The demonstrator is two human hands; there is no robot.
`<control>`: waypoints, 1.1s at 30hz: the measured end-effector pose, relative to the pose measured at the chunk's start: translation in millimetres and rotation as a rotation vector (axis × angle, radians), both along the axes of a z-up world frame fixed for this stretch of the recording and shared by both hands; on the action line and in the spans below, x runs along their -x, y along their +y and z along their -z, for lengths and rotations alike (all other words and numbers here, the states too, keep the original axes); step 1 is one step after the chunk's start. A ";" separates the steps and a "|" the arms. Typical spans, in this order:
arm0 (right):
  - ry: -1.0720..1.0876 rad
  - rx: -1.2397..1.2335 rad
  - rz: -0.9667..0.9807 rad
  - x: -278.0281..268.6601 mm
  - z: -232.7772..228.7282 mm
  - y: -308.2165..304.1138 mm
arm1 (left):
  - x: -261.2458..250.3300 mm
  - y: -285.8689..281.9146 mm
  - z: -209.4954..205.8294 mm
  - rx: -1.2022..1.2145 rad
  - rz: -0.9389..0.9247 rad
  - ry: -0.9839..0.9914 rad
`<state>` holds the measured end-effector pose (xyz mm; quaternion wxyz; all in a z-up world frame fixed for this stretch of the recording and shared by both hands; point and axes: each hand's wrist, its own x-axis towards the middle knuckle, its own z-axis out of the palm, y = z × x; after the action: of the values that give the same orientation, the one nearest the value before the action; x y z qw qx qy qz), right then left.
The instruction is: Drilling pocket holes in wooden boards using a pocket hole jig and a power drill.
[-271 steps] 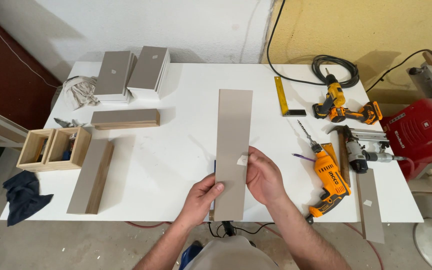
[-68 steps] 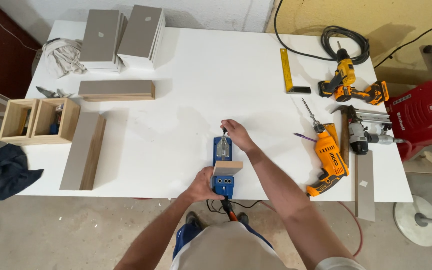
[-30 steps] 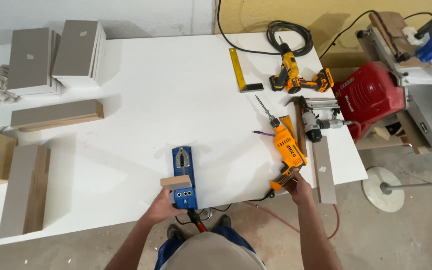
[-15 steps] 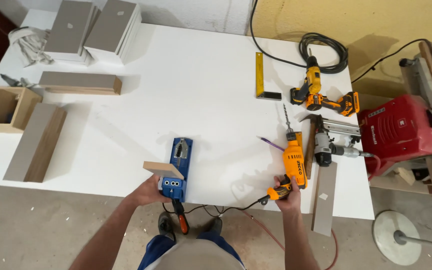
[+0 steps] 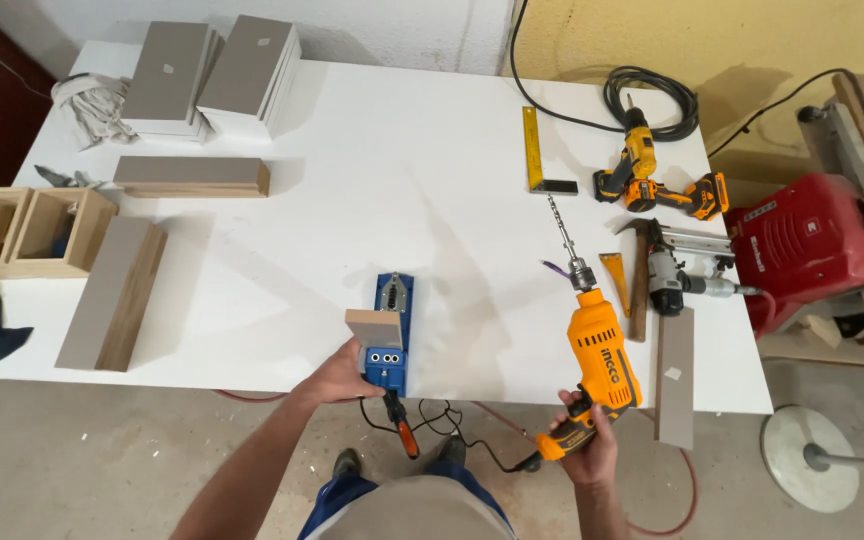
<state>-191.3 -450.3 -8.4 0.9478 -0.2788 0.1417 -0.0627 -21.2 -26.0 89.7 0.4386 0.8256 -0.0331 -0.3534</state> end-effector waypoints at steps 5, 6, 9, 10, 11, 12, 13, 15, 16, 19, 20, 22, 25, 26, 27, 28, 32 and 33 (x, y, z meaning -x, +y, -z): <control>0.036 0.031 0.077 38.0 -35.5 80.4 | -8.0 15.7 16.3 0.151 0.085 -0.062; 0.083 0.059 0.098 47.9 -41.6 93.6 | -6.8 18.4 18.0 0.079 0.096 -0.026; 0.248 0.378 0.123 87.9 -87.7 129.7 | -4.0 23.3 29.2 0.214 0.048 -0.039; 0.257 0.382 0.139 97.6 -125.8 149.1 | -7.3 25.8 49.0 0.220 0.063 -0.032; 0.533 0.594 0.127 106.3 -164.0 168.7 | -10.7 27.5 68.5 0.337 0.071 -0.124; 0.820 0.800 0.100 116.4 -203.9 187.2 | -9.3 27.9 88.3 0.455 0.073 -0.208; 0.836 0.801 0.109 126.1 -233.2 202.7 | -4.9 27.9 81.3 0.462 0.082 -0.194; 1.212 0.967 0.117 134.1 -289.0 230.5 | -7.2 26.7 64.6 0.398 0.072 -0.255; 1.212 0.975 0.124 143.7 -289.5 227.2 | -10.1 26.6 74.4 0.408 0.072 -0.257; 1.345 1.454 0.077 162.7 -303.5 225.1 | -12.0 25.2 83.0 0.349 0.086 -0.261; 1.307 1.581 0.081 159.3 -314.7 231.1 | -12.0 27.7 71.1 0.312 0.092 -0.240; 1.260 1.711 0.086 142.3 -346.7 244.2 | -12.4 30.6 59.4 0.277 0.096 -0.220; 1.411 1.507 -0.258 118.6 -379.8 245.6 | -10.8 31.8 58.9 0.282 0.109 -0.203; 1.318 1.708 -0.342 121.4 -370.6 232.8 | -11.3 32.2 57.6 0.268 0.112 -0.212; 1.210 1.905 -0.426 124.4 -361.5 219.7 | -11.7 32.4 56.2 0.253 0.115 -0.220; 1.211 1.908 -0.426 113.4 -369.0 224.8 | -12.3 32.1 58.3 0.257 0.114 -0.220; 1.114 1.869 -0.532 80.2 -382.1 233.0 | -12.4 31.7 59.6 0.217 0.145 -0.237; 1.077 1.882 -0.563 74.0 -381.4 232.1 | -12.5 32.3 57.8 0.211 0.146 -0.222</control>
<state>-265.3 -218.2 373.0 0.1547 -0.8973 0.3613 0.2008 -8.7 6.3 31.9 0.4896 0.8044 -0.1782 -0.2854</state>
